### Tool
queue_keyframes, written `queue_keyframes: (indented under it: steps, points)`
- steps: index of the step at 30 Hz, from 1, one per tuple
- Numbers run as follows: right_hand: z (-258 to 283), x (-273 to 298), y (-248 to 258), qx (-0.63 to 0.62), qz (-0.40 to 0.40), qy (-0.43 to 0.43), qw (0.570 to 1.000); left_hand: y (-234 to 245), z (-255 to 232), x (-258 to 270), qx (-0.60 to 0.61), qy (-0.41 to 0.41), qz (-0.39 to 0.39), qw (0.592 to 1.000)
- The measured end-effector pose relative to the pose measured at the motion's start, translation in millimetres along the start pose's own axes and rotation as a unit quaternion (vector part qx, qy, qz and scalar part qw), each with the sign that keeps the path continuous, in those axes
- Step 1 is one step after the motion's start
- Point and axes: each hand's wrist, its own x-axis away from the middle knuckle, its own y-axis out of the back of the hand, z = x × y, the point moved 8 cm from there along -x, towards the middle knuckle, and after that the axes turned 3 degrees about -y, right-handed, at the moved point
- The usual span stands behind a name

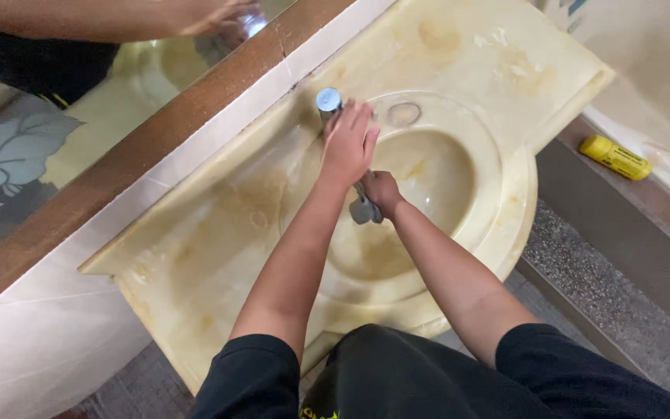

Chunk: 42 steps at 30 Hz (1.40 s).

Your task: Cleaning a bathroom sink and faucet using cleaning spray and a cloth.

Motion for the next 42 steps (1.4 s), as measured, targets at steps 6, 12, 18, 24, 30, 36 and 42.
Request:
queue_keyframes:
  steps: [6,12,18,24,30,36,42]
  points:
    - [12.5,31.9,53.3,0.168,-0.08,0.1,0.977,26.5,-17.3,48.3,0.013,-0.046,-0.006,0.999]
    - [153.3,131.8,97.0,0.077,-0.121,0.301,0.943,-22.7,-14.2,90.2,0.27,0.18,-0.112,0.939]
    - [138.3,184.9,98.6,0.067,-0.196,0.415,0.886,-52.0,-54.9,107.9,0.556,0.328,-0.077,0.76]
    - [11.9,146.6,73.0,0.222,0.095,0.256,0.936,-201.3,2.2,204.8,0.673,0.51,-0.065,0.532]
    - [-10.6,175.4,114.6,0.242,0.177,0.28,0.912,-218.3,-31.0,202.2,0.651,0.514,-0.164,0.534]
    - [32.0,225.2,186.1,0.32,0.087,0.406,0.852,-164.7,-69.5,200.1,0.387,0.655,-0.316,0.567]
    - [27.9,171.5,209.2,0.308,0.155,0.364,0.865,-164.8,1.8,255.9,0.397,0.606,-0.474,0.501]
